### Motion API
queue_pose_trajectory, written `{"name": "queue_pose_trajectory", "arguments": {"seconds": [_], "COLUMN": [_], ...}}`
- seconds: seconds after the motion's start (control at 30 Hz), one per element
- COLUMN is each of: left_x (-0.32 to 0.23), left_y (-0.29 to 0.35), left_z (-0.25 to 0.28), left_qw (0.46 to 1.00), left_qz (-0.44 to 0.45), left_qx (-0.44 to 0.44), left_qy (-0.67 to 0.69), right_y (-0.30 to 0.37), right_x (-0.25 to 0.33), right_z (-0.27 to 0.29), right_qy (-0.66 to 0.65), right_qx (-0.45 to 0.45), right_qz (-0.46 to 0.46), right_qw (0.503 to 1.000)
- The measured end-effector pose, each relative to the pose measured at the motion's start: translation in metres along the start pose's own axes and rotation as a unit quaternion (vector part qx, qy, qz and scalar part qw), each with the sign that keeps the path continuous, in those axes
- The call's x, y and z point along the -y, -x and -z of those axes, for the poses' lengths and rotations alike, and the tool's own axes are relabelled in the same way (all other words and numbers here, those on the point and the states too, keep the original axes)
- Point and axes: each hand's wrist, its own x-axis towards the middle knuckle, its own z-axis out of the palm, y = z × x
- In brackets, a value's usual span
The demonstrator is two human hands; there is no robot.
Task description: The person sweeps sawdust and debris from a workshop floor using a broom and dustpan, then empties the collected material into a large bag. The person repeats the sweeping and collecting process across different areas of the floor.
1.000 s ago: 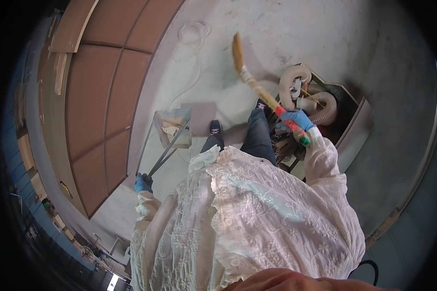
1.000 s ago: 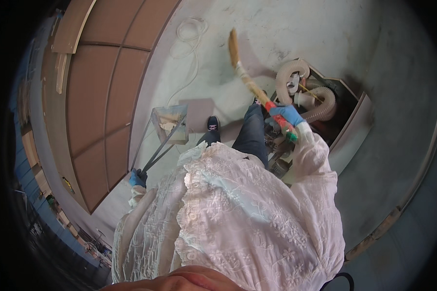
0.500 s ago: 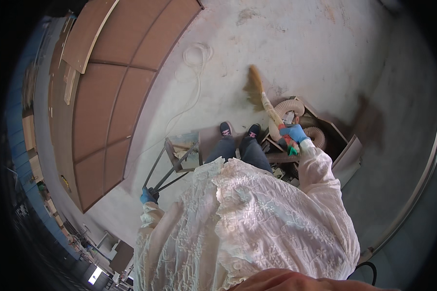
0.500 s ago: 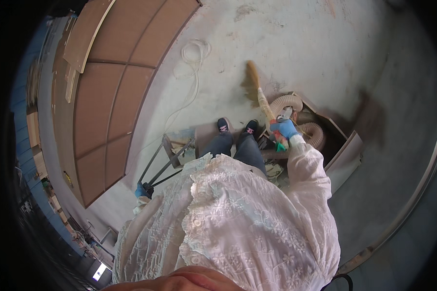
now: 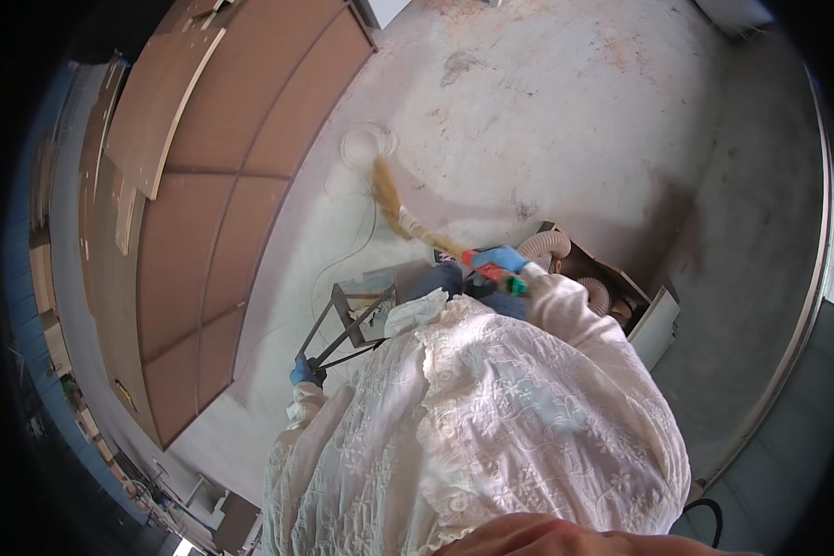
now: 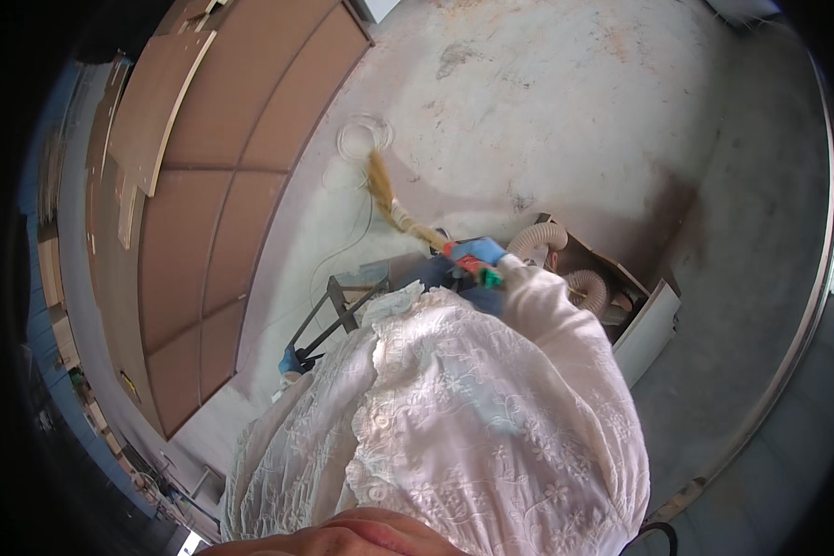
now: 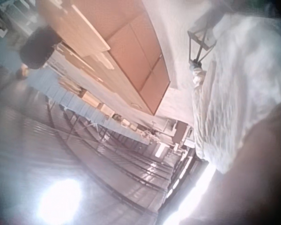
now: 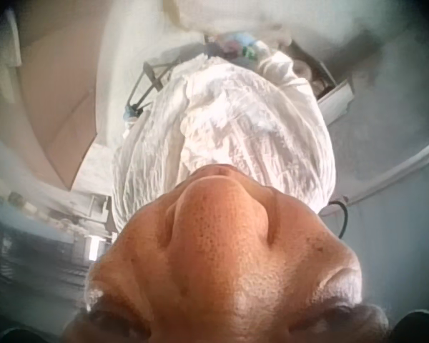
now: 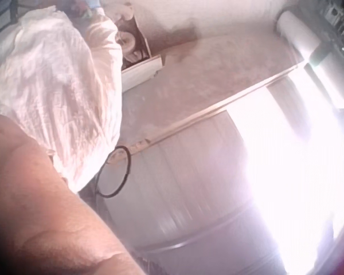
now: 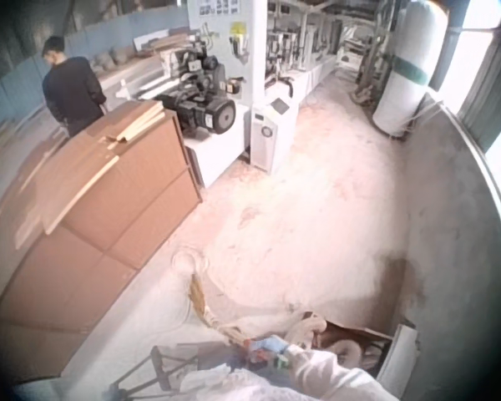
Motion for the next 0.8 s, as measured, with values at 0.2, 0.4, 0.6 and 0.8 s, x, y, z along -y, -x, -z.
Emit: {"name": "queue_pose_trajectory", "arguments": {"seconds": [0.2,0.4,0.6,0.8], "left_x": [-0.047,-0.083,-0.123,-0.165], "left_y": [0.001,0.016,0.057,0.088], "left_z": [-0.030,-0.084,-0.157,-0.234], "left_qw": [0.997,0.997,0.996,0.982], "left_qz": [-0.044,-0.059,-0.091,-0.128], "left_qx": [0.017,0.036,-0.002,-0.037], "left_qy": [0.061,0.016,-0.020,0.130], "right_y": [-0.085,-0.030,0.030,0.044], "right_x": [0.042,0.098,0.167,0.245], "right_z": [0.045,0.170,0.262,0.285], "right_qy": [0.263,0.011,-0.156,-0.218], "right_qx": [0.009,-0.144,-0.198,-0.131], "right_qz": [0.036,0.019,0.169,0.212], "right_qw": [0.964,0.989,0.953,0.944]}}
